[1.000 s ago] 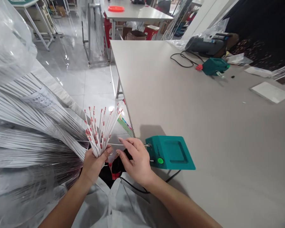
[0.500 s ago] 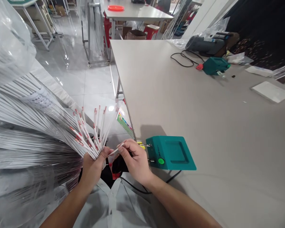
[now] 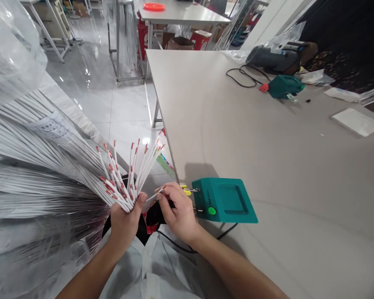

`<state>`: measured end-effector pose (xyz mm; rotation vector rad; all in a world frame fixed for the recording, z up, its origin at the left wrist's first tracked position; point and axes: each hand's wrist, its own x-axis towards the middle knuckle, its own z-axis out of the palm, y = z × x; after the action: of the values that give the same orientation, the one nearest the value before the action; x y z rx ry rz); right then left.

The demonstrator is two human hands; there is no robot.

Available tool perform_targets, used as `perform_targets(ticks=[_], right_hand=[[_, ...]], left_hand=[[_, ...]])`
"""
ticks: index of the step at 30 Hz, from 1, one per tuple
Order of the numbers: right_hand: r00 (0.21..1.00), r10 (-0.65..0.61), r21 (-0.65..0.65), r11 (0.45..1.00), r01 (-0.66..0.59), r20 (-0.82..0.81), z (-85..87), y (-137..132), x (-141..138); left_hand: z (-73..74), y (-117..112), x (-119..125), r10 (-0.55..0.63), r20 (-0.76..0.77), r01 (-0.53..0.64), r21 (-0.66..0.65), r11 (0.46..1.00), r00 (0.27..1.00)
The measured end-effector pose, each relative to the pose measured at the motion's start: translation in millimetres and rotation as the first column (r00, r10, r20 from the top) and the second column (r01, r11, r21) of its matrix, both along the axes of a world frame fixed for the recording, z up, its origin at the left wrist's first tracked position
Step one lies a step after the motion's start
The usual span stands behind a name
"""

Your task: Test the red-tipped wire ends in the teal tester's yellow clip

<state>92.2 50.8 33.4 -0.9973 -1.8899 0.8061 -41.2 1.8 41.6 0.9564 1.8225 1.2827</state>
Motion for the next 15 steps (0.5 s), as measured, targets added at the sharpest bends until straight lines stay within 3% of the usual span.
perform_targets(ticks=[4,7,11,15], right_hand=[[0.996,0.072,0.059,0.995,-0.075,0.053,-8.4,-4,-5],[0.991,0.129,0.011,0.992,-0.129,0.029,-12.9,-6,-8],[0.978,0.2,-0.08,0.976,-0.205,-0.064,-10.5,-7,-8],[0.99,0.087,-0.122,0.987,-0.101,-0.114,-4.8,-7,-6]], left_hand=[[-0.6,0,6,-0.036,0.098,0.034,0.021,0.999,0.995],[-3.6,2,9,-0.09,0.193,0.077,0.07,0.995,0.977],[-4.4,3,7,-0.062,0.142,0.051,0.079,0.996,0.988],[-7.0,2,3,-0.002,0.05,0.001,0.011,1.0,0.999]])
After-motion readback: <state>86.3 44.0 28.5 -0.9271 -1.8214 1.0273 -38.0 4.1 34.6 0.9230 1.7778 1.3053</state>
